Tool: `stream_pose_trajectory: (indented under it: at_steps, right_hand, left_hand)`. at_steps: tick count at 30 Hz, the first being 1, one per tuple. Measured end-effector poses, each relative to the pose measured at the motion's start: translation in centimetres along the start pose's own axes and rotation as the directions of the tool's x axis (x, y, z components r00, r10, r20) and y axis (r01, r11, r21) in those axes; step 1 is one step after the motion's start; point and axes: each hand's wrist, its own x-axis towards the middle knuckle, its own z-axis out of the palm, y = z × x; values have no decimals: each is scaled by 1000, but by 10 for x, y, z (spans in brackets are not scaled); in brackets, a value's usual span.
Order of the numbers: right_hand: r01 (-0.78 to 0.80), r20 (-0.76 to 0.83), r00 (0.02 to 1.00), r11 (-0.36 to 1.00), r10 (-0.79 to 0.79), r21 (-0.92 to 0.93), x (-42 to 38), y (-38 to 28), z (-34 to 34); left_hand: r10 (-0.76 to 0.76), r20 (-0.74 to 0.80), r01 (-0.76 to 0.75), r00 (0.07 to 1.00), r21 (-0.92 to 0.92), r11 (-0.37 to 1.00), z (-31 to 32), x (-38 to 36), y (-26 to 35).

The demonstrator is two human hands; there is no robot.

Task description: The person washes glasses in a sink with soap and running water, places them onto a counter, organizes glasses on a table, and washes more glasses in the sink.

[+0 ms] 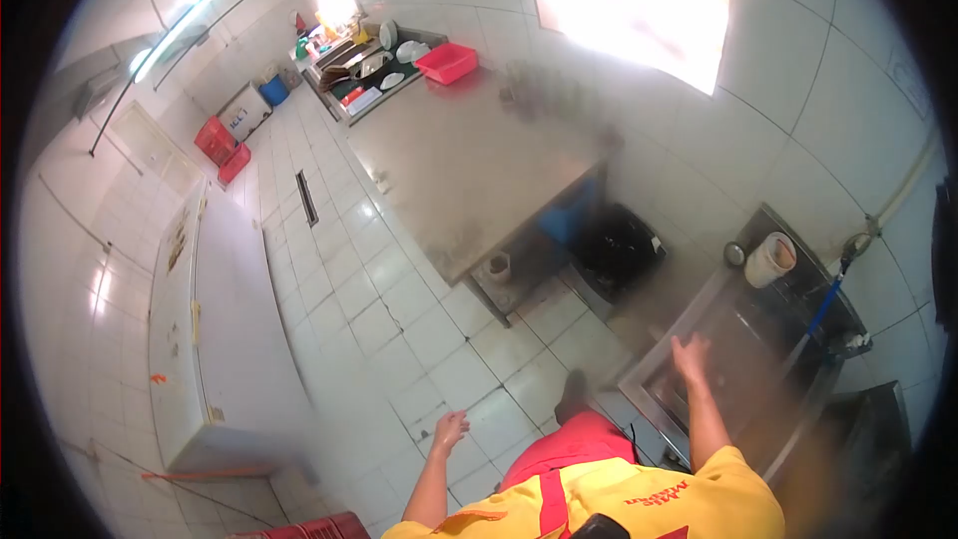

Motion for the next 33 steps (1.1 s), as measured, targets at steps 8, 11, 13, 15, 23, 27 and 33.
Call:
stream_pose_trajectory:
  at_steps: [8, 11, 13, 15, 23, 27, 33]
  right_hand:
    - [-98, -69, 994, 980, 88, -176, 44, -24, -3]
    - [-88, 98, 989, 971, 112, -223, 86, -33, -11]
    - [-83, 144, 981, 948, 132, -308, 110, -52, -23]
    - [-12, 205, 975, 939, 88, -344, 136, -73, -27]
    - [315, 358, 872, 943, -333, 109, 183, -229, -56]
    - [329, 442, 851, 944, -284, -25, 222, -262, -43]
    - [364, 573, 792, 917, -212, -163, 288, -365, -25]
  left_hand:
    - [297, 113, -311, 948, 129, 942, 45, 116, 242]
    - [369, 167, -393, 914, 144, 908, 51, 148, 317]
    - [468, 229, -511, 853, 193, 837, 56, 182, 359]
    - [506, 230, -547, 831, 170, 820, 66, 214, 399]
    - [522, 291, -536, 802, -33, 843, 123, 314, 588]
    - [616, 287, -625, 734, -71, 778, 147, 373, 687]
    - [711, 149, -647, 688, -319, 693, 151, 483, 810]
